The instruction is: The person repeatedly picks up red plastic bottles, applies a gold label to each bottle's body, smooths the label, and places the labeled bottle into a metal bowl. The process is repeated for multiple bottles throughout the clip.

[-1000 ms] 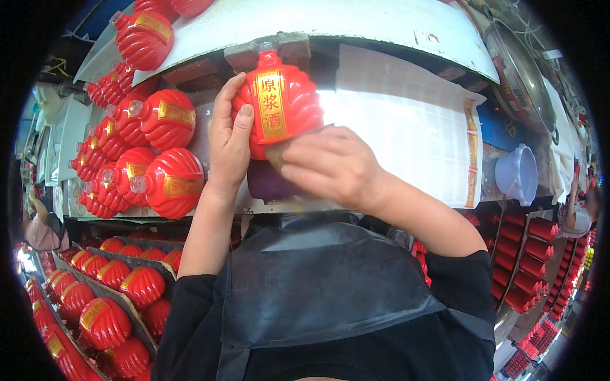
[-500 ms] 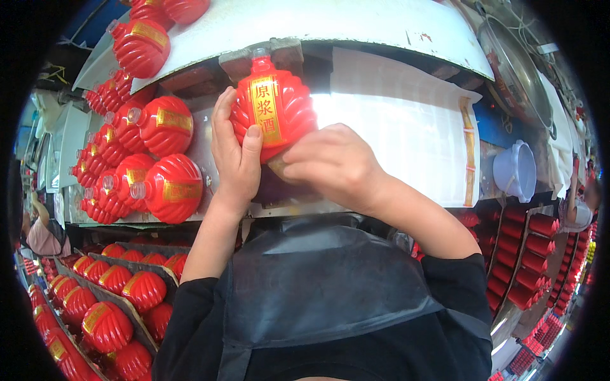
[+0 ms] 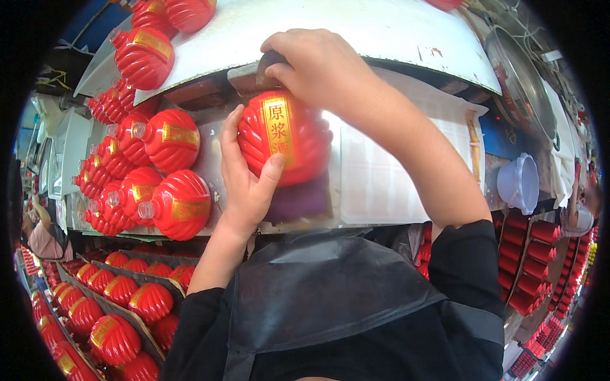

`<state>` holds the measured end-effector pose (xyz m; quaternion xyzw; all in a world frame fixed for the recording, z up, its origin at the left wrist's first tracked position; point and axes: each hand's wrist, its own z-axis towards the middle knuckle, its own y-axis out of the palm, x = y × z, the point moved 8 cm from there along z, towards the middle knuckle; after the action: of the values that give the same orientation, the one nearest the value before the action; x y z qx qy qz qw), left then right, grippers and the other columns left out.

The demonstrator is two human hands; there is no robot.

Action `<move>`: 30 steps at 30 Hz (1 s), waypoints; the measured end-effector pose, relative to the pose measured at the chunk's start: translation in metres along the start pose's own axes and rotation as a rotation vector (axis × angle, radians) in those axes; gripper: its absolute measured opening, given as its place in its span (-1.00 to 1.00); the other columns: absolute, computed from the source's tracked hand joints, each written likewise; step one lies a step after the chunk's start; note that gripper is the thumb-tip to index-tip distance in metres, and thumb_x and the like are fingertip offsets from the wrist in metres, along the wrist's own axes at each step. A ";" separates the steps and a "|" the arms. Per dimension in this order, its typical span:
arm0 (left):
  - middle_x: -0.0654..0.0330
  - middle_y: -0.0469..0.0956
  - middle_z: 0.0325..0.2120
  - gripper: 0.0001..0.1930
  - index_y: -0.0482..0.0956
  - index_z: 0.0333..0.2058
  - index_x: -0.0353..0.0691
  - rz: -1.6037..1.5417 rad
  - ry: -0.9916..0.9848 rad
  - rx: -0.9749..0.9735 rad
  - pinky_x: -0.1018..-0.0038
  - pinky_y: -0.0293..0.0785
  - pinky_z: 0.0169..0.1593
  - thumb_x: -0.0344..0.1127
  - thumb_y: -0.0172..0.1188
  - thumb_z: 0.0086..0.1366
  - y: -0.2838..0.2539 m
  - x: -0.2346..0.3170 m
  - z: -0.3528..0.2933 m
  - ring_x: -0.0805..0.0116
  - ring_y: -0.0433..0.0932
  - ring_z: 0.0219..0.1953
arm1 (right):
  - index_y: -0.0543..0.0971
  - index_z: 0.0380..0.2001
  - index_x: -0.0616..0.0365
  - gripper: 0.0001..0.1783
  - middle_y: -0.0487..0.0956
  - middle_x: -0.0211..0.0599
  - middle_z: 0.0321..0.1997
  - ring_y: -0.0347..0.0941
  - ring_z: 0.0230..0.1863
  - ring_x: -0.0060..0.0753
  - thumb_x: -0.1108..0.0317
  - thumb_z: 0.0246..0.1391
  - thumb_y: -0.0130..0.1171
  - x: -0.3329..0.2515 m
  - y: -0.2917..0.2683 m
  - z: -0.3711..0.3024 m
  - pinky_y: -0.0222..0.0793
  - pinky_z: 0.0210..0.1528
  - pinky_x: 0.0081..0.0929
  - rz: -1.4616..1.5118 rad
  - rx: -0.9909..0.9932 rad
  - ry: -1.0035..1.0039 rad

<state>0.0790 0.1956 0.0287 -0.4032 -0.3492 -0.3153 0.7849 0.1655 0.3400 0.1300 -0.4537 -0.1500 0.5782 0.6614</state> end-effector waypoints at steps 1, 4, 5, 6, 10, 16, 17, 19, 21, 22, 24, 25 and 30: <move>-0.27 0.21 0.37 -0.10 0.12 0.40 -0.43 0.006 -0.006 -0.008 0.04 0.13 0.47 -0.23 0.36 0.18 0.000 0.000 0.000 -0.22 0.23 0.41 | 0.68 -0.05 0.19 -0.71 0.72 -0.03 -0.20 0.70 -0.20 -0.03 0.37 0.16 0.33 0.007 0.003 0.005 0.63 -0.10 -0.31 -0.032 -0.096 0.059; -0.26 0.20 0.37 -0.07 0.09 0.41 -0.43 0.001 -0.020 -0.015 0.04 0.14 0.46 -0.22 0.38 0.17 -0.002 -0.002 0.001 -0.21 0.23 0.40 | 0.69 -0.07 0.19 -0.71 0.73 -0.06 -0.21 0.71 -0.20 -0.07 0.41 0.13 0.36 -0.003 -0.005 0.002 0.63 -0.09 -0.33 0.228 -0.164 0.025; -0.26 0.20 0.37 -0.06 0.08 0.41 -0.43 0.003 -0.020 -0.017 0.03 0.14 0.46 -0.22 0.39 0.16 -0.002 -0.001 0.001 -0.21 0.23 0.40 | 0.70 -0.09 0.19 -0.73 0.73 -0.08 -0.23 0.72 -0.21 -0.09 0.42 0.12 0.37 -0.014 -0.006 0.000 0.64 -0.10 -0.33 0.332 -0.207 -0.075; -0.26 0.21 0.37 -0.05 0.07 0.41 -0.43 -0.007 -0.022 -0.020 0.03 0.15 0.45 -0.21 0.40 0.16 -0.002 -0.001 0.001 -0.21 0.23 0.40 | 0.70 -0.09 0.19 -0.73 0.73 -0.09 -0.24 0.72 -0.22 -0.09 0.42 0.12 0.37 -0.015 0.001 -0.001 0.64 -0.11 -0.33 0.224 -0.268 -0.057; -0.24 0.22 0.36 -0.01 0.07 0.42 -0.41 -0.043 -0.073 -0.014 0.05 0.17 0.44 -0.23 0.43 0.12 -0.002 -0.002 0.004 -0.17 0.24 0.40 | 0.73 -0.17 0.22 -0.74 0.72 0.00 -0.26 0.69 -0.22 0.04 0.35 0.08 0.32 -0.003 0.007 0.007 0.60 -0.08 -0.19 -0.001 -0.183 0.006; -0.21 0.35 0.29 -0.01 0.10 0.41 -0.37 -0.118 -0.150 -0.039 0.11 0.30 0.38 -0.20 0.47 0.10 -0.006 -0.005 0.024 -0.12 0.38 0.33 | 0.70 -0.06 0.21 -0.71 0.73 -0.09 -0.23 0.71 -0.22 -0.17 0.38 0.15 0.35 0.017 0.001 -0.009 0.64 -0.13 -0.37 0.205 -0.121 0.113; -0.21 0.39 0.26 -0.03 0.12 0.40 -0.36 -0.163 -0.186 -0.062 0.13 0.34 0.36 -0.19 0.47 0.11 -0.005 -0.008 0.030 -0.11 0.43 0.30 | 0.69 -0.02 0.21 -0.69 0.74 -0.14 -0.20 0.73 -0.22 -0.28 0.40 0.17 0.36 0.021 0.006 -0.013 0.65 -0.13 -0.44 0.218 -0.175 0.159; -0.19 0.46 0.21 -0.07 0.16 0.37 -0.35 -0.203 -0.267 -0.117 0.16 0.41 0.31 -0.16 0.47 0.12 -0.001 -0.013 0.041 -0.09 0.49 0.26 | 0.69 -0.03 0.22 -0.71 0.74 -0.12 -0.20 0.73 -0.21 -0.26 0.40 0.18 0.34 0.021 0.004 -0.016 0.65 -0.14 -0.42 0.111 -0.118 0.137; -0.18 0.51 0.17 -0.12 0.22 0.33 -0.34 -0.199 -0.325 -0.166 0.19 0.46 0.27 -0.14 0.47 0.14 0.003 -0.018 0.052 -0.06 0.54 0.22 | 0.69 -0.05 0.22 -0.73 0.73 -0.11 -0.21 0.73 -0.21 -0.26 0.41 0.19 0.34 0.021 0.003 -0.015 0.64 -0.15 -0.42 -0.007 -0.059 0.105; -0.14 0.56 0.09 -0.24 0.32 0.21 -0.35 -0.201 -0.359 -0.168 0.23 0.49 0.23 -0.10 0.46 0.16 0.006 -0.021 0.058 0.01 0.59 0.14 | 0.69 -0.06 0.21 -0.73 0.73 -0.12 -0.20 0.73 -0.21 -0.26 0.42 0.18 0.34 0.018 0.002 -0.015 0.64 -0.16 -0.43 -0.033 -0.029 0.044; -0.02 0.55 0.02 -0.36 0.32 0.18 -0.36 -0.200 -0.433 -0.226 0.37 0.51 0.16 -0.22 0.42 0.26 0.012 -0.030 0.066 0.23 0.57 0.06 | 0.69 -0.07 0.20 -0.74 0.73 -0.12 -0.19 0.73 -0.22 -0.26 0.43 0.16 0.36 0.013 0.000 -0.018 0.64 -0.17 -0.44 -0.099 0.031 -0.044; 0.05 0.54 -0.02 -0.42 0.32 0.17 -0.36 -0.198 -0.466 -0.252 0.44 0.52 0.12 -0.28 0.39 0.31 0.014 -0.034 0.068 0.35 0.57 0.02 | 0.70 -0.09 0.20 -0.74 0.73 -0.13 -0.18 0.73 -0.22 -0.26 0.45 0.13 0.37 0.019 -0.001 -0.022 0.64 -0.17 -0.45 -0.015 0.034 0.013; 0.25 0.61 -0.25 -0.86 0.48 -0.13 -0.22 -0.724 -0.599 -0.266 0.52 0.57 -0.07 -0.39 0.25 0.45 0.023 -0.043 0.068 0.54 0.60 -0.20 | 0.71 -0.22 0.10 -0.84 0.74 -0.23 -0.20 0.70 -0.16 -0.11 0.39 0.11 0.37 0.003 -0.011 -0.067 0.62 -0.18 -0.33 0.261 0.150 0.046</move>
<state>0.0527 0.2739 0.0140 -0.4256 -0.6341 -0.4803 0.4315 0.2221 0.3154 0.1009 -0.4318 -0.0310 0.6581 0.6160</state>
